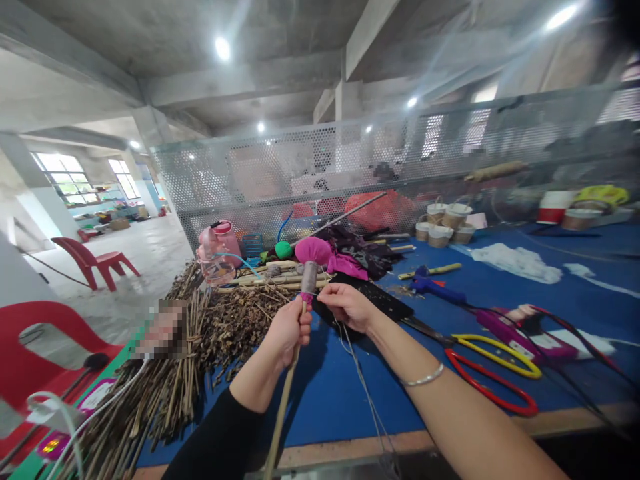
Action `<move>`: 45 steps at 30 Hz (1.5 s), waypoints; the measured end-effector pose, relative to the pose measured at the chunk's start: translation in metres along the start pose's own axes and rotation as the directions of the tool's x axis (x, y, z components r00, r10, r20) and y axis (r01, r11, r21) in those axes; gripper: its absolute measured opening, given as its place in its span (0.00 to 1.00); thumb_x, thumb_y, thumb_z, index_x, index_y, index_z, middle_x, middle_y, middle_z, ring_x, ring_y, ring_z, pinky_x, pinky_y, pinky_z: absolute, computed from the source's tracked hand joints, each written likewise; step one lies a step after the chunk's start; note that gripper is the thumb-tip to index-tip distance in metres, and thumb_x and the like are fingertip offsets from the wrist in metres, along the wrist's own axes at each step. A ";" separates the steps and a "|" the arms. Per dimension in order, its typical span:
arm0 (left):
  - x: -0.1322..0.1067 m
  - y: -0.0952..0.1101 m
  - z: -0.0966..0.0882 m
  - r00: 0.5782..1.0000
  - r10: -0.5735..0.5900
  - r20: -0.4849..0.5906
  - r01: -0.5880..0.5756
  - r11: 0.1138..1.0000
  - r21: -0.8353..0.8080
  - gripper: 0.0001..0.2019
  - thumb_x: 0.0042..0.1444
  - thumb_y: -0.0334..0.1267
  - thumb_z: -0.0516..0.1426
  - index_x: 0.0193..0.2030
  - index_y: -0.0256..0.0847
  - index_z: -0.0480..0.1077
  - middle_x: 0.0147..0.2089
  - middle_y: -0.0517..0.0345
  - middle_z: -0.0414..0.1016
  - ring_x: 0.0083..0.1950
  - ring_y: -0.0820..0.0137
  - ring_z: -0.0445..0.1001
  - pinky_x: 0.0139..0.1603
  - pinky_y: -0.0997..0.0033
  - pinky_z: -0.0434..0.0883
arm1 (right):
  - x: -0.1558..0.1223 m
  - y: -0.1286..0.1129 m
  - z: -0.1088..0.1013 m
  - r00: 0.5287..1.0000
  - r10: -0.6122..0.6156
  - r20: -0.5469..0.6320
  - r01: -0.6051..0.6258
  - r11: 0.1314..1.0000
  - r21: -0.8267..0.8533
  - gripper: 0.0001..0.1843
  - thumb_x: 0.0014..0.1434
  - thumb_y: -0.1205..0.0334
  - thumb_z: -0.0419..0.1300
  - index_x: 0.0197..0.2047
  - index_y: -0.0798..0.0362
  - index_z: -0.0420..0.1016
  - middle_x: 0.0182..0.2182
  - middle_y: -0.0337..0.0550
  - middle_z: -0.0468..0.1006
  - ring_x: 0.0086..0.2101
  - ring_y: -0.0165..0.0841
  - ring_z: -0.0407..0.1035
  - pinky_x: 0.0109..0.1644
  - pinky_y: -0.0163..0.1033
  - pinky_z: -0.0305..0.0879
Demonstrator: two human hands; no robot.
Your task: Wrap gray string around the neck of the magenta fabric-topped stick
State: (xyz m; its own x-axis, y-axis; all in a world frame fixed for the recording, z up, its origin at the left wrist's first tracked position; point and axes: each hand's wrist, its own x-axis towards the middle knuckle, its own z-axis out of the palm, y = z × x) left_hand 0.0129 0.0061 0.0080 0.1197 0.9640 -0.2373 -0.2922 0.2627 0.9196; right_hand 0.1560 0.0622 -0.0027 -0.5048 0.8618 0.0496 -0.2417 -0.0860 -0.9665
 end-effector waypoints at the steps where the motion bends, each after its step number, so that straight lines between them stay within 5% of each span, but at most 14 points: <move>1: 0.000 0.001 0.000 1.000 -0.020 0.015 0.020 1.000 -0.022 0.15 0.56 0.50 0.50 0.29 0.40 0.58 0.17 0.72 0.48 0.13 0.84 0.41 0.13 0.84 0.41 | 0.000 -0.001 -0.001 1.000 -0.006 -0.009 0.006 1.000 0.023 0.17 0.40 0.57 0.68 0.24 0.55 0.63 0.10 0.25 0.50 0.12 0.18 0.39 0.15 0.29 0.31; 9: -0.007 0.011 0.004 0.977 -0.151 0.149 0.190 0.936 -0.296 0.14 0.62 0.44 0.44 0.29 0.38 0.58 0.17 0.72 0.43 0.13 0.85 0.39 0.12 0.86 0.39 | 0.002 0.003 -0.001 1.000 -0.013 0.001 0.013 0.994 0.107 0.17 0.41 0.58 0.67 0.23 0.54 0.62 0.10 0.24 0.50 0.12 0.18 0.39 0.14 0.27 0.32; 15: -0.014 0.012 -0.004 0.885 -0.169 0.434 0.367 0.826 -0.428 0.14 0.62 0.41 0.44 0.30 0.36 0.60 0.17 0.71 0.42 0.13 0.85 0.40 0.11 0.88 0.40 | 0.002 0.004 0.000 0.995 -0.078 0.066 0.068 0.988 0.139 0.19 0.42 0.56 0.68 0.24 0.54 0.61 0.11 0.24 0.49 0.12 0.18 0.37 0.13 0.27 0.32; 19: -0.011 0.002 -0.008 0.853 -0.141 0.503 0.379 0.829 -0.410 0.11 0.60 0.40 0.49 0.29 0.37 0.60 0.17 0.70 0.43 0.13 0.86 0.41 0.12 0.89 0.41 | -0.002 0.004 0.000 0.981 -0.048 0.190 0.020 0.989 0.148 0.19 0.43 0.55 0.67 0.35 0.53 0.65 0.12 0.23 0.49 0.12 0.18 0.35 0.13 0.27 0.31; 21: -0.007 -0.002 -0.008 0.860 -0.202 0.469 0.382 0.864 -0.329 0.12 0.60 0.41 0.48 0.29 0.37 0.60 0.16 0.70 0.45 0.12 0.85 0.43 0.11 0.88 0.43 | -0.003 0.005 0.000 0.980 -0.029 0.198 0.005 0.993 0.122 0.19 0.44 0.54 0.67 0.36 0.54 0.66 0.11 0.23 0.49 0.12 0.19 0.36 0.13 0.28 0.31; 23: -0.003 -0.005 -0.005 0.922 -0.237 0.307 0.306 0.931 -0.200 0.15 0.60 0.47 0.47 0.30 0.37 0.61 0.16 0.69 0.51 0.12 0.84 0.47 0.11 0.86 0.46 | -0.002 0.006 -0.001 0.990 -0.027 0.139 0.017 0.997 0.072 0.18 0.45 0.53 0.66 0.32 0.55 0.65 0.10 0.24 0.50 0.12 0.19 0.37 0.13 0.28 0.31; 26: 0.001 -0.009 0.000 1.000 -0.013 0.020 0.012 0.999 0.038 0.24 0.56 0.59 0.44 0.35 0.38 0.63 0.22 0.61 0.65 0.14 0.80 0.58 0.11 0.82 0.52 | 0.002 0.008 -0.001 0.999 -0.019 0.051 0.019 1.000 -0.005 0.18 0.45 0.52 0.65 0.28 0.55 0.63 0.09 0.25 0.51 0.11 0.19 0.37 0.13 0.29 0.31; 28: 0.002 -0.011 0.002 0.990 0.140 -0.015 -0.135 0.973 0.185 0.26 0.53 0.61 0.46 0.38 0.38 0.63 0.26 0.58 0.70 0.15 0.78 0.62 0.11 0.80 0.54 | 0.003 0.009 0.000 0.998 0.003 0.058 -0.002 1.000 -0.022 0.19 0.44 0.52 0.66 0.28 0.55 0.63 0.09 0.24 0.50 0.11 0.19 0.37 0.13 0.30 0.30; 31: 0.003 -0.012 0.001 0.981 0.196 0.000 -0.187 0.934 0.305 0.21 0.51 0.58 0.52 0.32 0.38 0.63 0.22 0.62 0.66 0.13 0.80 0.58 0.11 0.81 0.52 | 0.003 0.011 0.004 0.995 0.008 0.097 -0.005 0.999 -0.032 0.19 0.45 0.51 0.66 0.28 0.55 0.62 0.10 0.24 0.51 0.11 0.18 0.38 0.13 0.30 0.30; 35: 0.003 -0.008 -0.002 0.982 0.186 -0.015 -0.181 0.969 0.169 0.18 0.52 0.53 0.53 0.28 0.39 0.58 0.17 0.69 0.55 0.12 0.84 0.48 0.11 0.82 0.46 | 0.003 0.013 0.009 0.998 -0.025 0.064 0.027 0.999 -0.045 0.18 0.46 0.51 0.64 0.30 0.55 0.63 0.11 0.25 0.53 0.12 0.19 0.40 0.14 0.30 0.32; 41: 0.004 0.000 -0.009 0.988 0.151 -0.042 -0.152 0.988 -0.014 0.17 0.55 0.52 0.51 0.30 0.37 0.62 0.16 0.69 0.53 0.13 0.83 0.48 0.12 0.84 0.45 | -0.002 0.004 0.010 0.997 -0.035 -0.063 0.030 0.997 -0.077 0.18 0.40 0.54 0.67 0.22 0.55 0.63 0.10 0.26 0.52 0.12 0.19 0.40 0.15 0.31 0.31; 45: 0.001 0.003 -0.006 0.997 0.075 0.036 -0.068 0.985 -0.160 0.16 0.60 0.48 0.47 0.29 0.36 0.61 0.16 0.69 0.53 0.12 0.85 0.45 0.11 0.85 0.43 | -0.003 0.000 0.010 0.996 -0.028 -0.085 0.025 0.999 -0.032 0.19 0.38 0.54 0.68 0.21 0.54 0.62 0.09 0.25 0.52 0.11 0.18 0.39 0.14 0.31 0.30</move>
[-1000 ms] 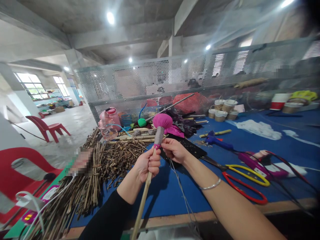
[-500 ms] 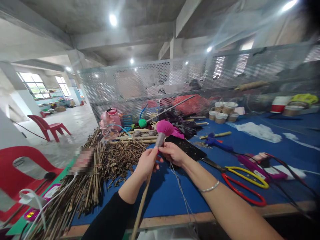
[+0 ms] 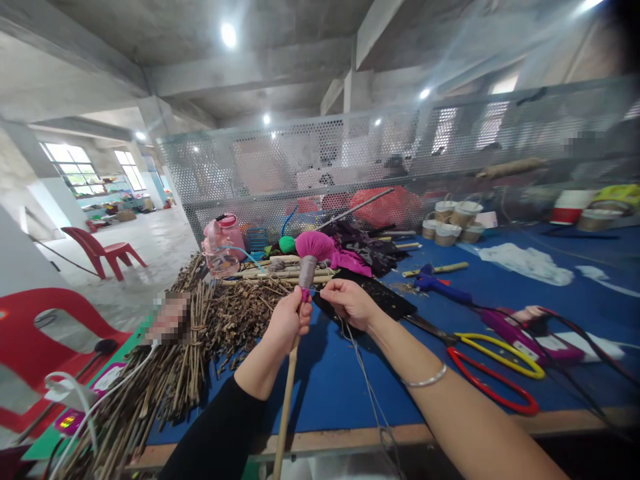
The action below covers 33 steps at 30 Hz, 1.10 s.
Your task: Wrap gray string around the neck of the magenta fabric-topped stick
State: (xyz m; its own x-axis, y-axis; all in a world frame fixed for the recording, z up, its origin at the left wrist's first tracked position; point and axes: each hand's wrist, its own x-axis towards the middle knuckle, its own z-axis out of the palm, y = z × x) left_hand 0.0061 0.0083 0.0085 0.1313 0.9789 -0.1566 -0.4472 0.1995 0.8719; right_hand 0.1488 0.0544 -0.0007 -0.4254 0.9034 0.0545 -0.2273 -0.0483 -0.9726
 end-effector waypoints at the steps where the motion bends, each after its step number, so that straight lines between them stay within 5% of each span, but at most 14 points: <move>1: -0.002 0.001 0.001 0.998 -0.047 0.038 0.050 0.996 -0.071 0.17 0.61 0.47 0.45 0.30 0.36 0.61 0.16 0.69 0.51 0.12 0.85 0.44 0.10 0.86 0.42 | 0.001 0.000 0.000 1.000 0.000 0.003 0.000 1.000 0.005 0.19 0.38 0.54 0.68 0.22 0.54 0.62 0.09 0.25 0.51 0.11 0.18 0.39 0.14 0.31 0.30; 6: -0.011 0.002 -0.001 0.916 -0.195 0.351 0.319 0.885 -0.339 0.16 0.63 0.43 0.42 0.29 0.36 0.60 0.16 0.71 0.43 0.12 0.86 0.38 0.10 0.89 0.39 | 0.003 0.003 -0.003 0.989 -0.032 0.143 0.019 0.996 0.088 0.20 0.41 0.56 0.68 0.35 0.54 0.67 0.10 0.23 0.52 0.11 0.19 0.38 0.14 0.30 0.30; 9: -0.008 -0.004 -0.006 0.853 -0.266 0.448 0.421 0.859 -0.291 0.15 0.62 0.42 0.46 0.26 0.38 0.58 0.16 0.70 0.41 0.12 0.86 0.38 0.10 0.89 0.38 | 0.001 0.005 -0.007 0.967 0.003 0.254 -0.036 0.992 0.125 0.23 0.43 0.57 0.67 0.42 0.54 0.66 0.11 0.22 0.49 0.11 0.19 0.36 0.14 0.30 0.29; 11: -0.003 -0.010 -0.006 0.842 -0.343 0.417 0.447 0.875 -0.184 0.16 0.60 0.45 0.47 0.25 0.38 0.57 0.15 0.71 0.43 0.12 0.85 0.39 0.10 0.87 0.39 | 0.000 0.006 -0.009 0.960 0.022 0.281 -0.056 0.992 0.114 0.20 0.44 0.56 0.66 0.39 0.55 0.67 0.11 0.23 0.49 0.12 0.18 0.35 0.14 0.30 0.30; 13: 0.002 -0.018 -0.002 0.910 -0.329 0.252 0.352 0.935 -0.050 0.18 0.58 0.52 0.47 0.27 0.39 0.58 0.15 0.70 0.48 0.11 0.84 0.44 0.10 0.85 0.41 | 0.000 0.007 -0.010 0.967 0.013 0.254 -0.037 0.996 0.087 0.17 0.45 0.56 0.65 0.34 0.56 0.66 0.12 0.26 0.54 0.12 0.18 0.37 0.14 0.30 0.30; 15: 0.004 -0.023 0.003 0.995 -0.101 0.021 0.097 0.986 0.136 0.21 0.55 0.58 0.47 0.31 0.39 0.61 0.18 0.66 0.58 0.12 0.82 0.53 0.10 0.83 0.48 | 0.002 0.008 -0.009 0.978 0.010 0.208 -0.018 0.999 0.037 0.16 0.46 0.56 0.65 0.32 0.55 0.65 0.13 0.27 0.57 0.12 0.18 0.39 0.13 0.30 0.31; 17: 0.004 -0.026 0.006 0.983 0.163 -0.085 -0.125 0.932 0.340 0.23 0.52 0.60 0.49 0.37 0.39 0.62 0.25 0.62 0.66 0.17 0.78 0.63 0.12 0.81 0.56 | 0.004 0.009 -0.010 0.986 0.016 0.163 -0.013 1.000 -0.016 0.16 0.46 0.55 0.64 0.32 0.55 0.65 0.12 0.26 0.55 0.12 0.19 0.39 0.13 0.30 0.32; 22: 0.006 -0.029 -0.001 0.932 0.348 -0.098 -0.232 0.784 0.576 0.19 0.52 0.49 0.54 0.46 0.40 0.60 0.31 0.60 0.67 0.23 0.76 0.67 0.18 0.78 0.62 | 0.012 0.014 -0.017 0.999 0.044 0.000 -0.044 0.994 -0.096 0.15 0.46 0.54 0.63 0.32 0.55 0.65 0.10 0.25 0.51 0.11 0.19 0.39 0.12 0.29 0.33; 26: 0.013 -0.034 -0.005 0.895 0.446 0.030 -0.319 0.591 0.741 0.16 0.53 0.41 0.54 0.48 0.39 0.63 0.33 0.57 0.70 0.24 0.76 0.65 0.24 0.76 0.63 | 0.013 0.017 -0.013 0.998 0.039 -0.055 -0.047 0.985 -0.164 0.15 0.47 0.54 0.62 0.32 0.56 0.67 0.10 0.26 0.54 0.10 0.20 0.41 0.12 0.30 0.34; 29: 0.018 -0.033 -0.003 0.871 0.484 0.083 -0.346 0.486 0.802 0.09 0.52 0.35 0.54 0.41 0.38 0.68 0.30 0.56 0.71 0.27 0.73 0.67 0.29 0.74 0.62 | 0.011 0.016 -0.007 0.998 0.029 -0.058 -0.037 0.987 -0.157 0.15 0.47 0.54 0.62 0.30 0.57 0.67 0.10 0.27 0.55 0.10 0.20 0.43 0.12 0.31 0.34; 33: 0.024 -0.023 0.000 0.889 0.450 0.084 -0.331 0.505 0.797 0.05 0.52 0.35 0.54 0.26 0.39 0.67 0.21 0.58 0.67 0.23 0.73 0.64 0.26 0.75 0.57 | 0.010 0.011 -0.008 0.997 -0.019 -0.072 0.009 0.991 -0.130 0.15 0.46 0.53 0.63 0.30 0.57 0.68 0.11 0.27 0.55 0.11 0.19 0.43 0.13 0.31 0.35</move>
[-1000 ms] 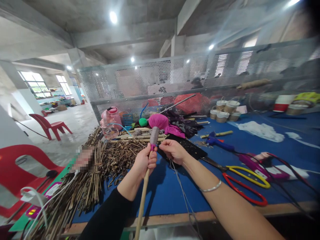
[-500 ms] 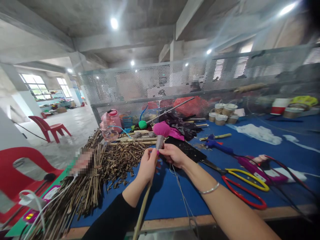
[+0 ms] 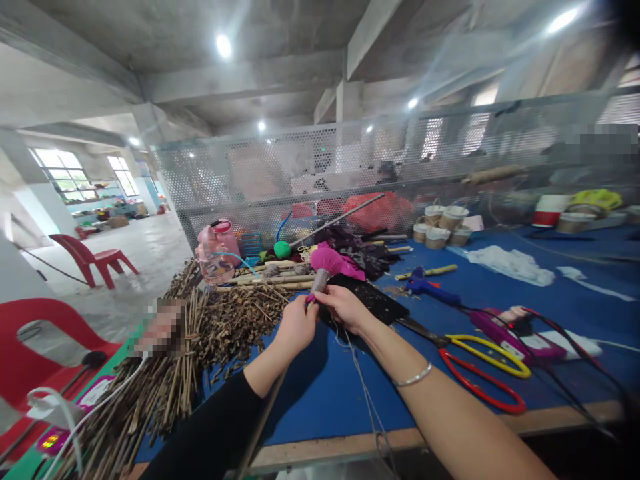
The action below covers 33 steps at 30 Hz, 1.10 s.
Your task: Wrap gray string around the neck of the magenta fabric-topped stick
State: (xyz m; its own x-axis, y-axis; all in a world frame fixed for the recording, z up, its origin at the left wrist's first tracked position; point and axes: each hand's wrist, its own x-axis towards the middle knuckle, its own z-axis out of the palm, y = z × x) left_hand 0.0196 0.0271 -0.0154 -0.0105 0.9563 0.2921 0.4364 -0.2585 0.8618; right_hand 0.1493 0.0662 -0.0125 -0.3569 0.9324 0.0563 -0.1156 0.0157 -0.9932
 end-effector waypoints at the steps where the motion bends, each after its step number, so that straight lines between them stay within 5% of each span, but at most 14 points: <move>1: 0.002 0.000 -0.001 1.000 -0.027 0.009 0.027 0.999 -0.020 0.08 0.53 0.37 0.54 0.24 0.39 0.65 0.19 0.60 0.65 0.21 0.74 0.62 0.25 0.75 0.55 | 0.000 -0.001 -0.001 1.000 0.004 0.000 -0.004 1.000 0.001 0.15 0.46 0.53 0.64 0.29 0.56 0.68 0.11 0.27 0.55 0.11 0.19 0.43 0.14 0.31 0.35; 4: 0.006 -0.002 -0.006 0.980 -0.182 0.085 0.194 0.967 -0.163 0.13 0.54 0.42 0.52 0.21 0.39 0.61 0.15 0.64 0.58 0.16 0.78 0.55 0.19 0.77 0.49 | -0.001 -0.002 -0.003 0.999 0.045 0.001 -0.045 0.999 -0.029 0.14 0.44 0.55 0.65 0.26 0.56 0.67 0.11 0.27 0.55 0.12 0.18 0.43 0.14 0.31 0.34; 9: 0.002 0.005 -0.017 0.871 -0.379 0.312 0.487 0.749 -0.449 0.14 0.50 0.48 0.57 0.28 0.41 0.59 0.15 0.71 0.51 0.12 0.83 0.46 0.15 0.80 0.41 | -0.003 -0.006 0.000 0.999 0.049 -0.002 -0.049 0.998 0.038 0.15 0.42 0.55 0.65 0.24 0.55 0.65 0.10 0.25 0.52 0.12 0.18 0.41 0.14 0.30 0.32; 14: -0.004 0.018 -0.031 0.808 -0.238 0.539 0.583 0.461 -0.669 0.09 0.53 0.41 0.56 0.31 0.38 0.60 0.17 0.72 0.46 0.13 0.85 0.41 0.13 0.85 0.38 | -0.006 -0.011 0.003 0.994 0.020 0.107 -0.039 0.983 0.177 0.17 0.43 0.54 0.66 0.26 0.55 0.63 0.11 0.25 0.52 0.12 0.18 0.38 0.13 0.28 0.31; 19: -0.010 0.009 -0.029 0.707 -0.085 0.702 0.705 0.171 -0.689 0.07 0.58 0.38 0.50 0.34 0.36 0.63 0.18 0.71 0.44 0.13 0.85 0.41 0.11 0.87 0.40 | -0.007 -0.010 0.003 0.971 -0.015 0.238 -0.047 0.967 0.252 0.19 0.44 0.55 0.66 0.35 0.55 0.65 0.21 0.32 0.70 0.12 0.17 0.40 0.12 0.27 0.31; 24: -0.007 -0.003 -0.022 0.664 -0.238 0.709 0.736 0.375 -0.564 0.12 0.56 0.45 0.50 0.37 0.37 0.65 0.22 0.64 0.58 0.16 0.80 0.56 0.13 0.82 0.55 | -0.003 0.001 -0.005 0.972 0.061 0.225 -0.088 0.990 0.109 0.17 0.45 0.55 0.65 0.30 0.57 0.65 0.14 0.30 0.63 0.11 0.17 0.40 0.12 0.28 0.33; 28: -0.004 0.002 -0.025 0.681 -0.324 0.657 0.721 0.452 -0.524 0.20 0.53 0.56 0.50 0.32 0.38 0.62 0.23 0.65 0.59 0.15 0.83 0.51 0.13 0.83 0.44 | -0.003 0.003 -0.001 0.973 0.085 0.213 -0.096 0.995 0.041 0.16 0.44 0.54 0.65 0.28 0.56 0.65 0.10 0.24 0.53 0.11 0.18 0.38 0.12 0.29 0.33; 33: -0.010 0.005 -0.021 0.778 -0.442 0.446 0.620 0.654 -0.433 0.21 0.49 0.58 0.53 0.28 0.40 0.57 0.18 0.71 0.52 0.13 0.84 0.45 0.14 0.81 0.38 | -0.005 0.007 0.008 0.972 0.097 0.214 -0.097 0.995 -0.011 0.19 0.43 0.51 0.64 0.32 0.56 0.65 0.19 0.30 0.64 0.12 0.17 0.42 0.12 0.30 0.35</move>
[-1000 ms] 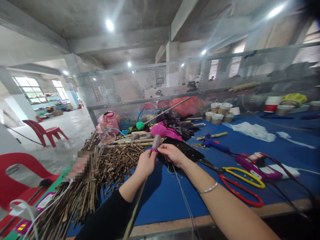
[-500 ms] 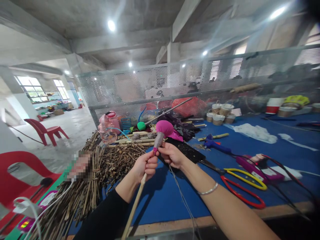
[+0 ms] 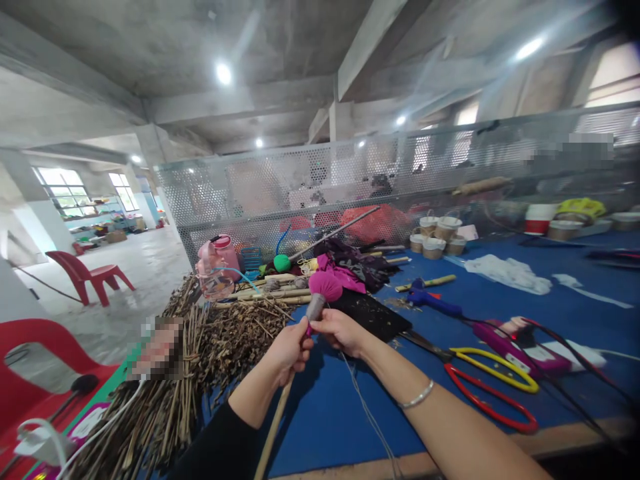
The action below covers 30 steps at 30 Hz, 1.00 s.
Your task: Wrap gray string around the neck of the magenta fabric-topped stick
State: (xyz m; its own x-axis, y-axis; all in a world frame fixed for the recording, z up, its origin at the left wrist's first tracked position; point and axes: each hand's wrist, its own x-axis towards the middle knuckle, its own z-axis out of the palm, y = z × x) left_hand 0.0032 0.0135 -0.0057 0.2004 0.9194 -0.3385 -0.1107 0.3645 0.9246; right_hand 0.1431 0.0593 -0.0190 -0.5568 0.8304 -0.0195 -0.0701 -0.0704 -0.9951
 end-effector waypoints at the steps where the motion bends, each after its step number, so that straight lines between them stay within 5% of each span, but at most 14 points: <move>1: 0.000 -0.002 0.001 1.000 0.015 -0.022 -0.015 1.000 0.024 0.21 0.49 0.59 0.53 0.29 0.40 0.58 0.18 0.71 0.52 0.13 0.84 0.46 0.15 0.81 0.38 | 0.001 0.001 0.000 1.000 -0.008 -0.002 0.008 0.999 -0.032 0.19 0.44 0.51 0.64 0.33 0.56 0.66 0.20 0.31 0.65 0.12 0.18 0.43 0.13 0.30 0.35; 5: 0.005 -0.006 -0.003 0.996 0.038 -0.084 -0.037 0.999 0.015 0.20 0.50 0.58 0.52 0.33 0.39 0.61 0.19 0.71 0.53 0.13 0.84 0.47 0.15 0.81 0.38 | 0.004 0.002 -0.010 0.964 -0.160 -0.215 0.095 0.955 -0.281 0.19 0.48 0.50 0.61 0.37 0.56 0.68 0.18 0.33 0.66 0.14 0.22 0.52 0.17 0.30 0.45; 8: 0.009 -0.006 -0.011 0.988 0.060 -0.140 -0.067 0.997 -0.047 0.20 0.51 0.57 0.51 0.34 0.39 0.61 0.19 0.71 0.51 0.13 0.84 0.45 0.15 0.82 0.38 | 0.004 0.001 -0.022 0.789 -0.425 -0.445 0.166 0.843 -0.511 0.24 0.49 0.50 0.60 0.46 0.56 0.68 0.20 0.36 0.70 0.21 0.28 0.62 0.25 0.32 0.55; 10: 0.012 -0.006 -0.015 0.985 0.064 -0.157 -0.075 0.995 -0.068 0.20 0.51 0.57 0.52 0.34 0.39 0.61 0.19 0.72 0.51 0.14 0.84 0.45 0.15 0.82 0.38 | 0.004 0.000 -0.027 0.704 -0.518 -0.486 0.190 0.796 -0.574 0.29 0.51 0.51 0.59 0.54 0.55 0.63 0.21 0.36 0.71 0.23 0.30 0.64 0.28 0.33 0.58; 13: 0.014 -0.007 -0.017 0.986 0.054 -0.155 -0.066 0.995 -0.074 0.20 0.50 0.57 0.52 0.34 0.39 0.61 0.19 0.72 0.51 0.14 0.84 0.45 0.15 0.83 0.38 | 0.004 0.004 -0.027 0.734 -0.509 -0.449 0.215 0.802 -0.557 0.33 0.53 0.54 0.57 0.60 0.55 0.55 0.19 0.34 0.70 0.21 0.30 0.63 0.28 0.34 0.58; 19: 0.013 -0.009 -0.015 0.990 0.060 -0.129 -0.069 0.996 -0.064 0.19 0.51 0.55 0.52 0.34 0.38 0.62 0.19 0.71 0.52 0.14 0.84 0.46 0.14 0.83 0.38 | 0.008 0.015 -0.020 0.836 -0.393 -0.383 0.161 0.843 -0.514 0.30 0.53 0.60 0.55 0.59 0.55 0.56 0.17 0.32 0.68 0.18 0.28 0.60 0.25 0.33 0.56; 30: 0.014 -0.012 -0.015 0.989 0.040 -0.144 -0.047 0.998 -0.045 0.17 0.53 0.53 0.51 0.32 0.39 0.61 0.19 0.70 0.53 0.14 0.83 0.47 0.14 0.83 0.39 | 0.006 0.017 -0.010 0.863 -0.437 -0.254 0.204 0.760 -0.617 0.30 0.53 0.64 0.55 0.60 0.58 0.57 0.17 0.31 0.65 0.19 0.26 0.57 0.27 0.32 0.55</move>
State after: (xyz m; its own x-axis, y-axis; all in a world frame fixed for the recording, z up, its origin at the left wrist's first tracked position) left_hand -0.0076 0.0242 -0.0241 0.0532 0.9450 -0.3228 -0.1634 0.3271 0.9308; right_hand 0.1470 0.0693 -0.0368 -0.2395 0.8876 0.3934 0.3437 0.4565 -0.8206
